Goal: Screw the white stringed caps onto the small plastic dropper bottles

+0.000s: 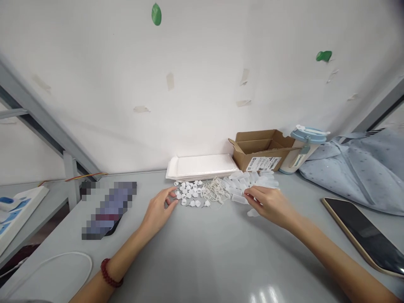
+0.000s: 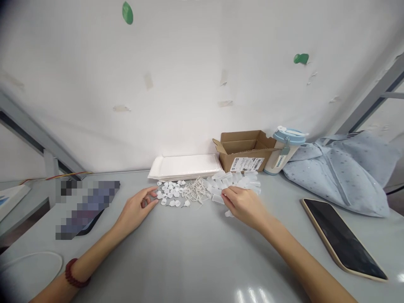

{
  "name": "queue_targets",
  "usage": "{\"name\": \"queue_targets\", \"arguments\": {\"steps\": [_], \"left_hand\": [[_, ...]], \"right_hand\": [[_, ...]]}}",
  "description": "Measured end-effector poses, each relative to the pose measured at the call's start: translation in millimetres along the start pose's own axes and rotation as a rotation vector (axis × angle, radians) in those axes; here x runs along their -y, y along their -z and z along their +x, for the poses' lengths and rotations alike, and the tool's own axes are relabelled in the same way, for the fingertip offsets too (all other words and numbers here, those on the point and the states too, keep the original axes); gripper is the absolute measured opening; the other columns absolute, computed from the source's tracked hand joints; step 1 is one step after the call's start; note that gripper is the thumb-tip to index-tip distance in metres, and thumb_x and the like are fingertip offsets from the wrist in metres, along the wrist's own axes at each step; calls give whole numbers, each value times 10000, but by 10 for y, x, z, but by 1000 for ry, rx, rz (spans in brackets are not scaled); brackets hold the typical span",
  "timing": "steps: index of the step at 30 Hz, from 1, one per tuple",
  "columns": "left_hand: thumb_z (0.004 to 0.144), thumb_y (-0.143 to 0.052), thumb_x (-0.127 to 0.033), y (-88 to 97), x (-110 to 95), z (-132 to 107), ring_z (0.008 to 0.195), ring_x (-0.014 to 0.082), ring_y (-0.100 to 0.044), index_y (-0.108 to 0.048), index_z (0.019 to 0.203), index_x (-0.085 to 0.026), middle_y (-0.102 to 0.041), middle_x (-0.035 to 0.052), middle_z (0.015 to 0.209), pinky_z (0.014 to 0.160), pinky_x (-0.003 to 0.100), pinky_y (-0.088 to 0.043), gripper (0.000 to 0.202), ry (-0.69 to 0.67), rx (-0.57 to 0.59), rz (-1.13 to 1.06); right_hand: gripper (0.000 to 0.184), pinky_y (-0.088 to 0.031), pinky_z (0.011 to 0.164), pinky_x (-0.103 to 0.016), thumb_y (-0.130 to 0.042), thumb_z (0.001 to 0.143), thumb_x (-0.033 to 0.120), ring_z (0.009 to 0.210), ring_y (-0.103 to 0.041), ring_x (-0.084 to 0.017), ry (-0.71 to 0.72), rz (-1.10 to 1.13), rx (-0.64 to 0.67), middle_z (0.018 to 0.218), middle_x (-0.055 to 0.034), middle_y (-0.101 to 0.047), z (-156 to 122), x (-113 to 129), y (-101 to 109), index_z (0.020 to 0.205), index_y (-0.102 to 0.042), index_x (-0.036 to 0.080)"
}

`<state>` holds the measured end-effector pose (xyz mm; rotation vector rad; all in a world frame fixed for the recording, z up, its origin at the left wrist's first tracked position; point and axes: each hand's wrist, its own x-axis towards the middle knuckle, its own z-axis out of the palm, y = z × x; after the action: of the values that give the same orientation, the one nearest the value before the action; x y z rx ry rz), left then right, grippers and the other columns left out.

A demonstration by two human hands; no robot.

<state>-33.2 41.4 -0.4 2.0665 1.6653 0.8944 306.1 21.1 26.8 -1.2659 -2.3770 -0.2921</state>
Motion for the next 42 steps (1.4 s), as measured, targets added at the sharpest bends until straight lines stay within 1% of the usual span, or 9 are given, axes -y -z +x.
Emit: {"name": "queue_targets", "arguments": {"steps": [6, 10, 14, 16, 22, 26, 29, 37, 42], "left_hand": [[848, -441, -293, 25, -62, -94, 719, 168, -563, -542, 1085, -189, -610, 56, 963, 600, 289, -475, 278, -44, -67, 109], [876, -422, -213, -3, -177, -165, 946, 222, -542, -531, 1097, -162, -597, 91, 1011, 789, 360, -483, 252, -297, -143, 193], [854, -440, -110, -83, -320, -263, 1129, 285, -453, -543, 1122, -174, -549, 107, 1206, 900, 429, -428, 294, -574, 11, 425], [842, -441, -76, -136, -359, -301, 1183, 308, -418, -544, 1134, -180, -512, 102, 1287, 902, 438, -420, 327, -642, 51, 522], [854, -457, -103, -217, -336, -317, 1193, 303, -423, -555, 1092, -174, -530, 90, 1284, 913, 436, -405, 267, -630, 74, 564], [843, -482, -97, -211, -317, -313, 1176, 280, -440, -560, 1060, -182, -556, 89, 1244, 902, 420, -408, 246, -628, 74, 526], [839, -474, -84, -212, -313, -314, 1174, 283, -439, -568, 1036, -178, -559, 86, 1238, 894, 422, -412, 237, -629, 80, 516], [834, -440, -56, -191, -316, -311, 1115, 271, -473, -566, 1026, -179, -567, 103, 1180, 857, 422, -447, 261, -640, 46, 457], [847, -434, -77, -149, -410, -341, 1058, 262, -498, -551, 1054, -171, -566, 115, 1123, 821, 408, -468, 256, -635, 29, 403]], "right_hand": [[315, -277, 473, -257, -318, 944, 199, 527, -526, -137, 67, -17, 52, 627, -39, -584, -9, 164, 104, 773, -581, 174], [302, -291, 466, -263, -321, 940, 206, 531, -536, -152, 58, -14, 99, 634, -42, -580, -25, 233, 108, 795, -585, 183], [249, -354, 488, -257, -359, 917, 186, 602, -589, -168, 21, 5, 185, 726, -57, -621, -26, 239, 64, 864, -603, 185], [237, -397, 512, -255, -373, 905, 166, 640, -612, -170, -7, 24, 222, 774, -58, -638, -22, 209, 41, 910, -609, 187], [212, -475, 530, -269, -412, 874, 147, 643, -630, -159, -101, 24, 236, 909, -68, -645, -5, 93, -13, 953, -604, 188], [209, -500, 540, -275, -421, 865, 156, 781, -640, -196, -41, 21, 153, 976, -90, -625, 4, 142, -83, 987, -586, 200], [232, -505, 550, -273, -387, 870, 141, 843, -629, -202, 12, 32, 140, 1015, -106, -605, 7, 230, -128, 1003, -569, 199], [237, -490, 549, -271, -377, 859, 96, 816, -619, -205, 49, 73, 122, 991, -111, -600, 27, 397, -136, 982, -551, 200], [249, -487, 596, -291, -348, 871, 71, 817, -608, -208, 32, 20, 119, 939, -112, -611, 64, 381, -65, 926, -568, 173]]}}
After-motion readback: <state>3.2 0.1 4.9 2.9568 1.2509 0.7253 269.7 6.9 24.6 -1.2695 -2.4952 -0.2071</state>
